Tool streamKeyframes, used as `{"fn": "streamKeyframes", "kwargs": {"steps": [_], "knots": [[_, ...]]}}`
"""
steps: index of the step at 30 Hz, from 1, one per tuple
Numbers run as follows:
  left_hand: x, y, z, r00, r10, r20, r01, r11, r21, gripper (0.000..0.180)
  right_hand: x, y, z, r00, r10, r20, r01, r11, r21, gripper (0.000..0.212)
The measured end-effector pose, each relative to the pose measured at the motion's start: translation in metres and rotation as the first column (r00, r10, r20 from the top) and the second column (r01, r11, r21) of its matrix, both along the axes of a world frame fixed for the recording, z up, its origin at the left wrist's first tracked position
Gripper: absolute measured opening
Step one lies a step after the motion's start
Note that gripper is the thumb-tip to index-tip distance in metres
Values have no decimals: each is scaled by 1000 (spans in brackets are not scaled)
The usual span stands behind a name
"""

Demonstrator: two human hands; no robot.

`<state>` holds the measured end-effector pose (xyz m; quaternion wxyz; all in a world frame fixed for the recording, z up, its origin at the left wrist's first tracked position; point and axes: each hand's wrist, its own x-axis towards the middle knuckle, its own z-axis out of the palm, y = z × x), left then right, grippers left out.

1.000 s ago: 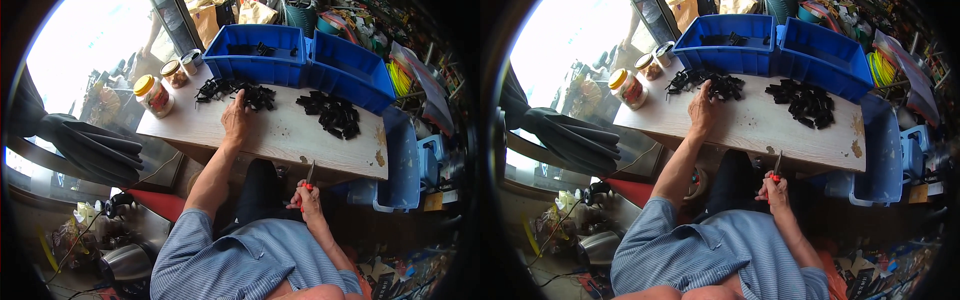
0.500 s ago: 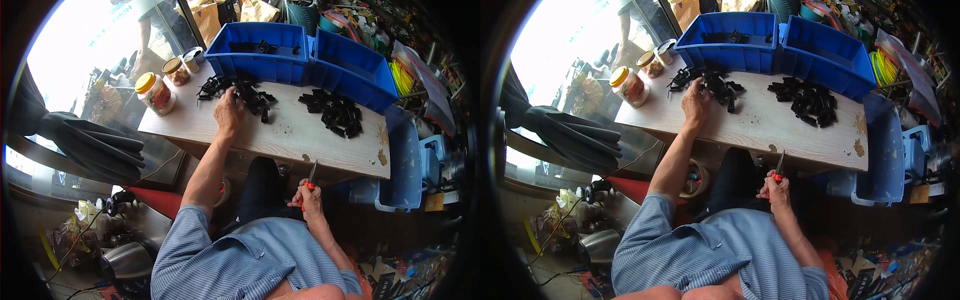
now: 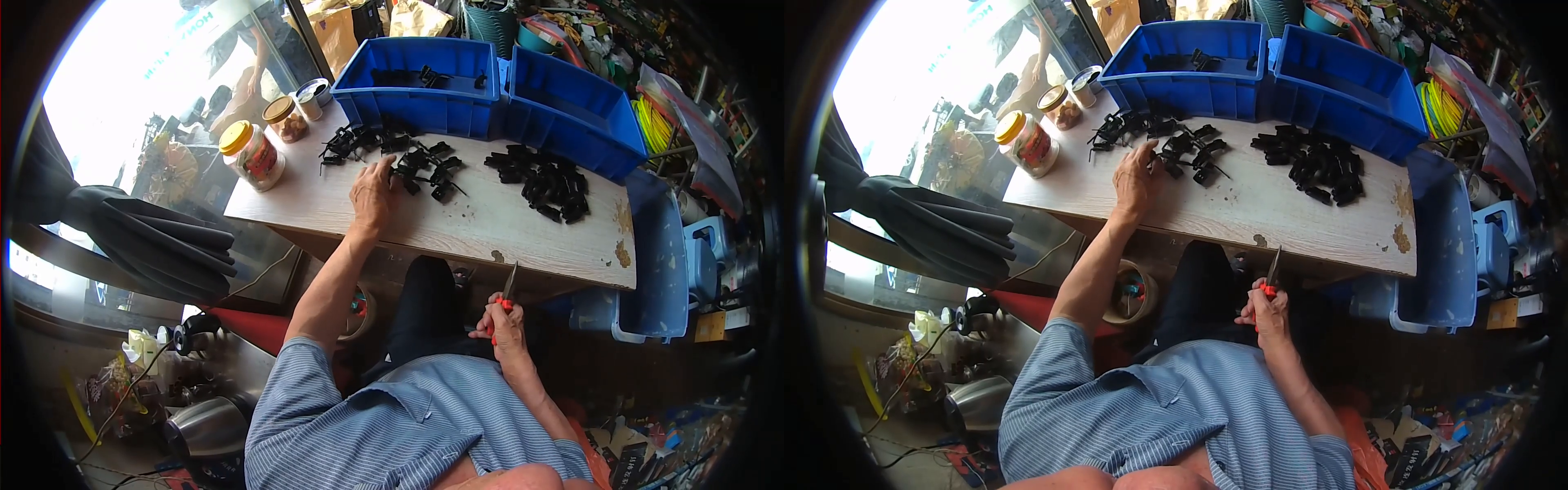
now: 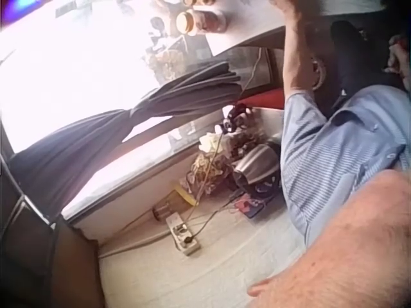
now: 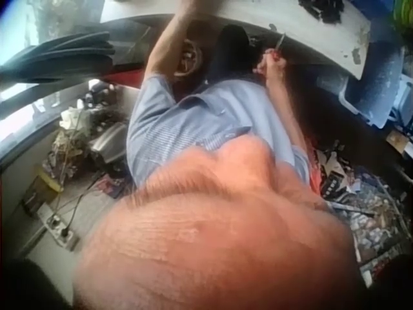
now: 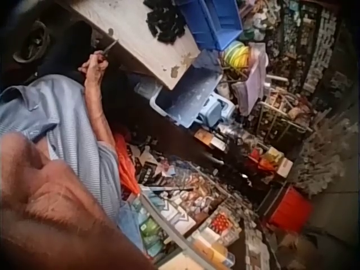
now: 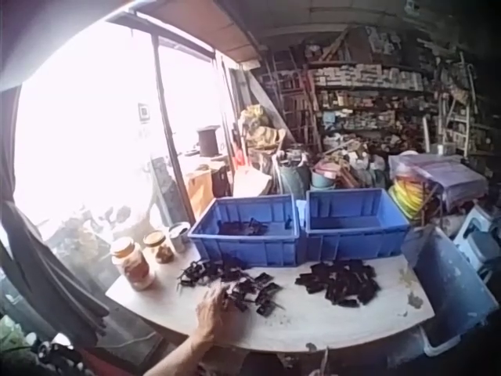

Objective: Assembling small black plastic components manually at a factory workstation.

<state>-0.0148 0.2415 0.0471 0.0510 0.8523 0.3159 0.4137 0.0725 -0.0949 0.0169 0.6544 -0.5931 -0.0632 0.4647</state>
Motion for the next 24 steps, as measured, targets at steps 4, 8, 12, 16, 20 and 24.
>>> {"fn": "streamKeyframes", "kwargs": {"steps": [4,8,12,16,20,24], "knots": [[-1,4,7,983,139,117,-124,985,-121,43,-1,-1,-1,1000,-6,-5,6,1000,1,16],[-2,0,10,992,41,116,-31,996,-82,46,-1,-2,-3,1000,-2,-1,2,1000,3,16],[3,-14,25,971,100,216,-134,980,149,42,-1,-1,-2,1000,3,-1,-3,1000,3,16],[10,-46,32,972,-192,138,177,978,112,33,-1,-2,-5,1000,0,6,0,1000,2,17],[28,-79,27,992,-122,-33,121,992,-39,29,-3,0,3,1000,-14,5,14,1000,-23,13],[42,-73,11,983,-90,-159,76,993,-94,30,-4,1,5,1000,-23,3,23,999,-36,10]]}}
